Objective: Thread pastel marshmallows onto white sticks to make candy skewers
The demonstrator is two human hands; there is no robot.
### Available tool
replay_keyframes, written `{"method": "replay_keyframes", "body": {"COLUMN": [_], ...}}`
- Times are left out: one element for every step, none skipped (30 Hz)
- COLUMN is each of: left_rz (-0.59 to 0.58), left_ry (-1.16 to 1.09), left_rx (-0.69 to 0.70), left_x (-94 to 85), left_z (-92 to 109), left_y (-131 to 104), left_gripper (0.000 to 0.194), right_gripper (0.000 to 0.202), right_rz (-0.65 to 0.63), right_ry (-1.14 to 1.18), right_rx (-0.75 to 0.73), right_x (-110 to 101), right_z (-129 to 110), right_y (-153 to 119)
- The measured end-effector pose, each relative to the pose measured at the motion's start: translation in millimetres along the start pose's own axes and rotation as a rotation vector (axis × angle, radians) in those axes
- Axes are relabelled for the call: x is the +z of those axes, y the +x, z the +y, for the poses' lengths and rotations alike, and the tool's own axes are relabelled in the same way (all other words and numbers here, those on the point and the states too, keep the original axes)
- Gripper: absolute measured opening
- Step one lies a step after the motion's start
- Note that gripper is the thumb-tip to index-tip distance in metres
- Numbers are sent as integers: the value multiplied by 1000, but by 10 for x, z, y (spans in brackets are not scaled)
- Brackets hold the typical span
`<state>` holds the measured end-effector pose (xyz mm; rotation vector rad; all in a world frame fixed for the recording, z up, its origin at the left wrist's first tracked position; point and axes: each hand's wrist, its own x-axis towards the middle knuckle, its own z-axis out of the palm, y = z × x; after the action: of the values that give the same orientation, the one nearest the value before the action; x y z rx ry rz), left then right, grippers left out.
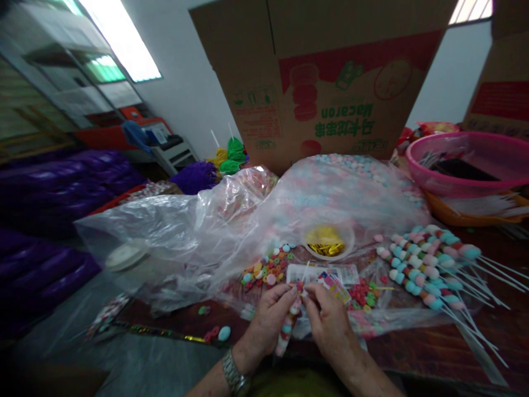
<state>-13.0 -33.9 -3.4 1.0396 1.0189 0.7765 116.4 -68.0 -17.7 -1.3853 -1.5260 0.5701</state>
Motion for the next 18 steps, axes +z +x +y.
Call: {"method": "replay_keyframes", "body": {"left_rz": [-10,-25,-39,-54,-68,-80,-86,-86,-86,-89,-99,-127,-176,-236,-299,-361,-417,-457], "left_ry": [4,8,12,14,16,18,16,6,-13,-38,-68,-110,-158,-205,-246,-282,-314,-343], "left_rx": [-7,-13,-18,-23,-28,-30,-27,-18,-2,13,15,-9,-59,-123,-191,-256,-306,-338], "left_x": [12,22,30,33,32,26,13,-5,-27,-53,-80,-107,-133,-154,-170,-179,-181,-176], "left_z": [-2,-4,-5,-7,-10,-14,-19,-24,-30,-35,-39,-43,-45,-47,-48,-46,-41,-31], "left_y": [-1,-4,-7,-10,-13,-16,-18,-19,-20,-20,-20,-18,-15,-11,-7,-3,1,3], "left_gripper": [40,41,41,42,43,43,42,40,38,36,34,33,33,32,33,33,33,34], "right_gripper": [13,13,14,16,19,21,23,23,24,25,26,26,24,22,20,18,18,19], "right_rz": [1,5,10,19,19,6,-11,-29,-43,-52,-67,-95,-145,-214,-291,-373,-454,-517], "right_ry": [-30,-57,-79,-99,-117,-128,-127,-109,-74,-27,25,71,108,134,155,179,213,250], "right_rx": [-38,-78,-120,-166,-205,-226,-222,-187,-116,-29,50,94,96,61,7,-47,-71,-63], "right_x": [-19,-34,-44,-48,-45,-36,-23,-9,2,5,-5,-29,-69,-123,-184,-246,-301,-340], "right_z": [6,10,15,22,32,46,63,80,94,99,93,73,38,-8,-62,-116,-162,-196], "right_y": [-8,-9,-3,7,19,28,34,33,28,18,7,0,-2,3,17,37,59,80]}}
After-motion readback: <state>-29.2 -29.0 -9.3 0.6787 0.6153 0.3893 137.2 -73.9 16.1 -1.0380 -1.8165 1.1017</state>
